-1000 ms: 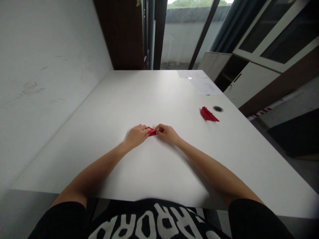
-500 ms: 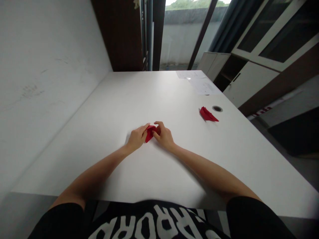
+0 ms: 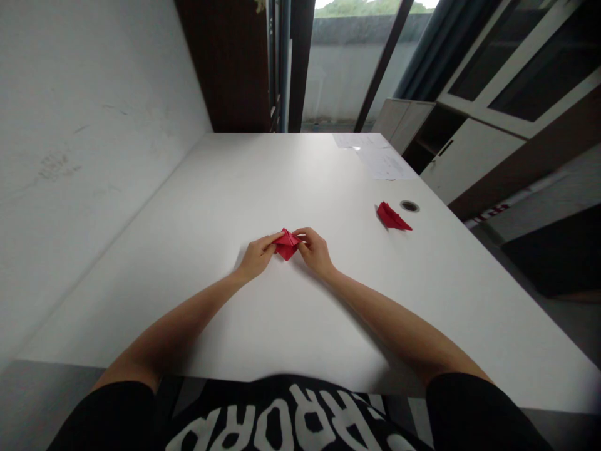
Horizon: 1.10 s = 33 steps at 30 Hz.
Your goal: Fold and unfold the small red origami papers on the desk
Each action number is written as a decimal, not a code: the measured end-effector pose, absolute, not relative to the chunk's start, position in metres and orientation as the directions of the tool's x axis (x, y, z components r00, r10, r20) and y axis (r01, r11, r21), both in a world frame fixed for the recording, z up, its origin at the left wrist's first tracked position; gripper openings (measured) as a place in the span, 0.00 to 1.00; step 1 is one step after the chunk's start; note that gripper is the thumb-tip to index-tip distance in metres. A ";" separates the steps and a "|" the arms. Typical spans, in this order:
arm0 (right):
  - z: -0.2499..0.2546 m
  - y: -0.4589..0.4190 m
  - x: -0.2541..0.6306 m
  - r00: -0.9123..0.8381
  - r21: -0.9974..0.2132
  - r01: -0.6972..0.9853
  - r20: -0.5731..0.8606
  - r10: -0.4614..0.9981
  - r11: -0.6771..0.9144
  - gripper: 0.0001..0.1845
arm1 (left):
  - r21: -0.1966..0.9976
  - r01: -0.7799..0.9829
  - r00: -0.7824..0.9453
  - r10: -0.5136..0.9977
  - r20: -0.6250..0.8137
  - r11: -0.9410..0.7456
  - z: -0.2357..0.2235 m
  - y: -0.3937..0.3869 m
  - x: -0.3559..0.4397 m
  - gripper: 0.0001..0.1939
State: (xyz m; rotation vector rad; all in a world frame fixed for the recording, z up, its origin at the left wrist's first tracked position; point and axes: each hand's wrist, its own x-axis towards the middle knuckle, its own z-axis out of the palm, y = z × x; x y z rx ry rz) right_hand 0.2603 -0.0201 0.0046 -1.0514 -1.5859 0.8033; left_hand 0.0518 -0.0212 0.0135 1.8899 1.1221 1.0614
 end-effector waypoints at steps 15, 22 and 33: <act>0.001 -0.019 0.262 -0.082 -0.935 0.075 0.340 0.937 0.346 0.17 | 0.708 0.437 0.490 0.807 0.330 -0.555 0.014 -0.035 0.057 0.26; 0.012 -0.031 0.262 -0.123 -0.878 0.294 0.357 0.926 0.377 0.18 | 0.683 0.489 0.460 0.826 0.327 -0.543 0.012 -0.035 0.057 0.30; 0.005 -0.023 0.262 -0.354 -0.948 0.077 0.264 0.897 0.309 0.17 | 0.975 0.094 0.286 0.943 0.167 -0.202 0.005 -0.017 0.050 0.19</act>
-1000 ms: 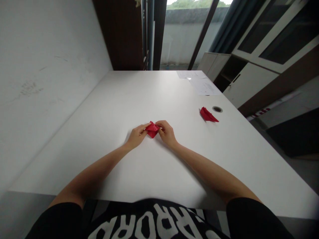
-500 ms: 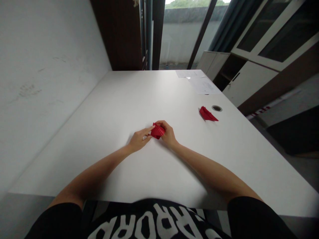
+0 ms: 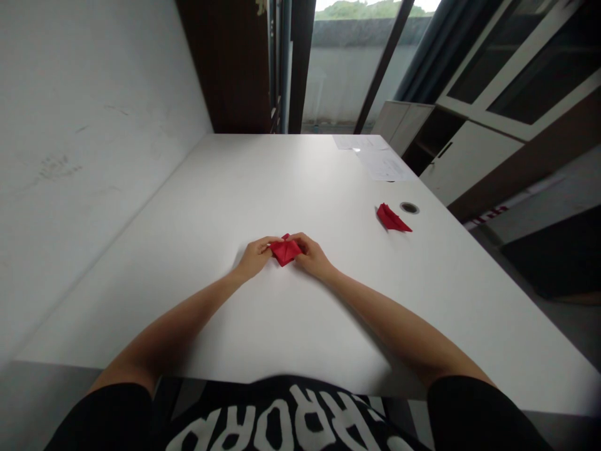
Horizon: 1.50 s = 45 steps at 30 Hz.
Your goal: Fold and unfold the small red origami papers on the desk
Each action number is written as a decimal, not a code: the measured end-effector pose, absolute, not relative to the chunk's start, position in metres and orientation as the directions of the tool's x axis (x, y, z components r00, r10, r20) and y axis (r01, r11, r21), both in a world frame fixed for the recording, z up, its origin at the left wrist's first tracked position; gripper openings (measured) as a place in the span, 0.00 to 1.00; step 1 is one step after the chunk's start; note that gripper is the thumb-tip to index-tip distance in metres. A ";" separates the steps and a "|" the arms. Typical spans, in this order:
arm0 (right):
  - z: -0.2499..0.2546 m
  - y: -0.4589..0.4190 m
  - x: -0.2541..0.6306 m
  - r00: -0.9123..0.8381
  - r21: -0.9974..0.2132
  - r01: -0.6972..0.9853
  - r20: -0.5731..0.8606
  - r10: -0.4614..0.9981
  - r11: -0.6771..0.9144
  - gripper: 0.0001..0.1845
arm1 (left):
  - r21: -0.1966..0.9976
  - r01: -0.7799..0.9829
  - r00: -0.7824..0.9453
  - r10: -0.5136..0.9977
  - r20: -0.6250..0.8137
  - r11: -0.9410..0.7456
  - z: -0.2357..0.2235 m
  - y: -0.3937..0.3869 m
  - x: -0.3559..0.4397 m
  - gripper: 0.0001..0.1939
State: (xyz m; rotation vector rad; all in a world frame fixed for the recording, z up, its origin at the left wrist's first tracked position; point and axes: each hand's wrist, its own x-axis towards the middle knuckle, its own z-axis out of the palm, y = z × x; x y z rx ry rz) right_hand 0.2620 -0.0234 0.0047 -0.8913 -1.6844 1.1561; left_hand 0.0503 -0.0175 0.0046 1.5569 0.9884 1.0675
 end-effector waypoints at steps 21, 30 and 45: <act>0.012 -0.012 0.286 -0.531 -0.856 0.260 0.260 0.806 0.447 0.16 | 0.863 0.319 0.362 0.892 0.272 -0.393 0.015 -0.018 0.042 0.10; 0.003 -0.017 0.273 -0.402 -0.965 0.090 0.190 0.896 0.245 0.16 | 0.971 0.129 0.368 0.919 0.140 -0.200 0.000 -0.015 0.041 0.15; 0.007 -0.027 0.264 -0.390 -0.933 0.180 0.222 0.893 0.311 0.12 | 0.997 0.022 0.389 0.919 0.062 -0.077 0.003 -0.016 0.043 0.20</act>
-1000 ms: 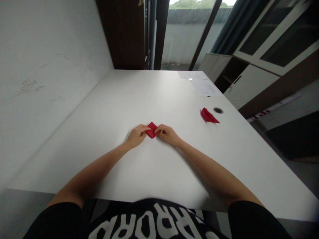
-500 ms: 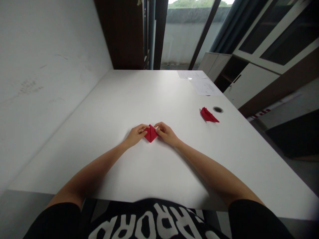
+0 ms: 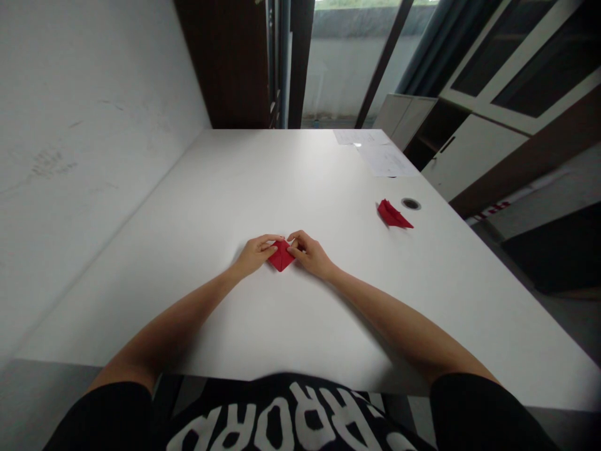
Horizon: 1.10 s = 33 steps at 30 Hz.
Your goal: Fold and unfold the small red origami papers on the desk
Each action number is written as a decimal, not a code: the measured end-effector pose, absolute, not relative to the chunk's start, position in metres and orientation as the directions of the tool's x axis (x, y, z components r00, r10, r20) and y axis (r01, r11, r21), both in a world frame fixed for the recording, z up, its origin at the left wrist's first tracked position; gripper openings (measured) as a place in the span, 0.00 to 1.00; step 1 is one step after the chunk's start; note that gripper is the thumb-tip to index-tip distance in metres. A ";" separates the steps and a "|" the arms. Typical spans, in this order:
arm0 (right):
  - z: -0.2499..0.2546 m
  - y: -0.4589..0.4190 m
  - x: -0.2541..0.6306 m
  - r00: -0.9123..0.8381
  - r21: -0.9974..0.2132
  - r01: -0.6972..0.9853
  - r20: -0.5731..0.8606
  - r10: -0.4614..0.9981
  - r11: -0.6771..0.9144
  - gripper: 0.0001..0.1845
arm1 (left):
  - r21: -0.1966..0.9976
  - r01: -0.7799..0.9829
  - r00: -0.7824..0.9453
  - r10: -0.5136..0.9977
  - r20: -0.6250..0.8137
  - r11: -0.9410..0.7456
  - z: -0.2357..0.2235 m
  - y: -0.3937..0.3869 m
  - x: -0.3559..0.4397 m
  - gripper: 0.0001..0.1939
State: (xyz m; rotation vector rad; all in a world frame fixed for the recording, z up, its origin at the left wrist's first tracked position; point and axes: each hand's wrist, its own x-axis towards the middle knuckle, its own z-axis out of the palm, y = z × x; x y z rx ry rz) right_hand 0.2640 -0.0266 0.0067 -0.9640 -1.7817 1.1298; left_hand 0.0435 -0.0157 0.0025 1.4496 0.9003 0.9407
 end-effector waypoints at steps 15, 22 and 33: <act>0.010 -0.030 0.263 -0.327 -0.911 0.319 0.153 0.932 0.262 0.14 | 0.999 0.021 0.268 0.963 0.040 -0.048 0.007 -0.017 0.045 0.19; 0.009 -0.030 0.262 -0.417 -0.826 0.420 0.192 0.888 0.376 0.15 | 0.993 0.120 0.284 0.958 -0.023 -0.012 0.008 -0.017 0.045 0.19; 0.007 -0.030 0.260 -0.401 -0.787 0.484 0.189 0.896 0.382 0.13 | 0.958 0.266 0.192 0.980 0.059 -0.110 0.004 -0.019 0.044 0.17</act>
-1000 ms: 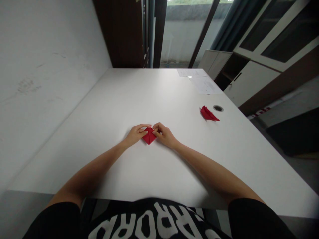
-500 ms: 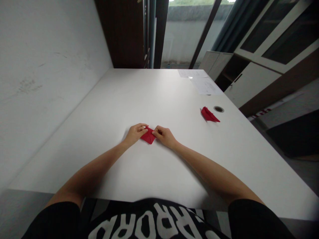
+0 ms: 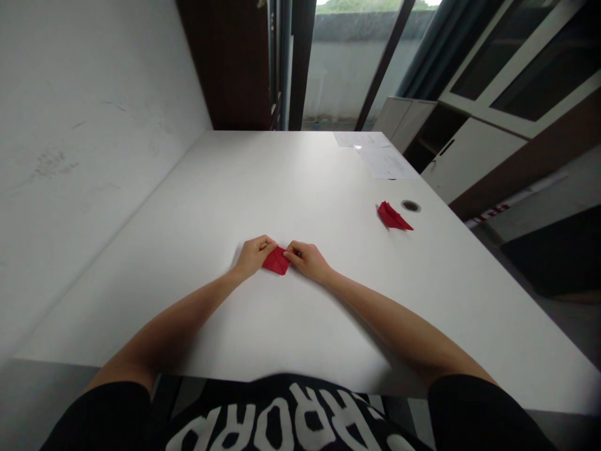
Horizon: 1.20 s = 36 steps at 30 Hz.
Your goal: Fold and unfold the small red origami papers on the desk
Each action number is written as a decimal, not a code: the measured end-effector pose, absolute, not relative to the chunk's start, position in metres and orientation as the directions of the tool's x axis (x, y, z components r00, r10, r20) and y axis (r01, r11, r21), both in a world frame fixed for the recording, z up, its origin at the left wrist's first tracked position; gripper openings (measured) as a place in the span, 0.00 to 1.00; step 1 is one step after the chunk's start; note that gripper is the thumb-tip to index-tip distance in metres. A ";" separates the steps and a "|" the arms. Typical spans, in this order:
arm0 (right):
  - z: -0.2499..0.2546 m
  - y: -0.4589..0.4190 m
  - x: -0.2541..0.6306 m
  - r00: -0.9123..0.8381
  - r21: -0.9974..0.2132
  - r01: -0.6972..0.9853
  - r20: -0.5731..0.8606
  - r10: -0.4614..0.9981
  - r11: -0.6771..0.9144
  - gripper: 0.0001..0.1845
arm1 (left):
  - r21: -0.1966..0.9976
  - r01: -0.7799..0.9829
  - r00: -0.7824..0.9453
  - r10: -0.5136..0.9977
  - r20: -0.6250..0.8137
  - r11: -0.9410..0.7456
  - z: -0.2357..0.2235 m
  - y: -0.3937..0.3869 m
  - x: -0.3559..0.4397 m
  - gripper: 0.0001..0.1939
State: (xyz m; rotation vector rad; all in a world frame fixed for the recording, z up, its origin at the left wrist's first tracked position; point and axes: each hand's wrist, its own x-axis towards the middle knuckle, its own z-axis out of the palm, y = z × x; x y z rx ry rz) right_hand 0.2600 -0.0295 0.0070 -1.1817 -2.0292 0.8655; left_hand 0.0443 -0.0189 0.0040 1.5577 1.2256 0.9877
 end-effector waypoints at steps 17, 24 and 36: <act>0.003 -0.015 0.277 -0.299 -0.494 0.780 0.242 0.923 0.383 0.16 | 0.605 0.577 0.374 0.836 0.401 -0.549 0.017 -0.021 0.040 0.15; 0.004 -0.015 0.280 -0.322 -0.345 0.858 0.216 0.922 0.381 0.18 | 0.380 0.684 0.487 0.778 0.397 -0.622 0.017 -0.025 0.042 0.26; 0.016 -0.008 0.301 -0.668 -0.428 0.576 0.244 0.703 0.696 0.13 | 0.390 0.570 0.662 0.686 0.303 -0.723 0.011 -0.021 0.035 0.17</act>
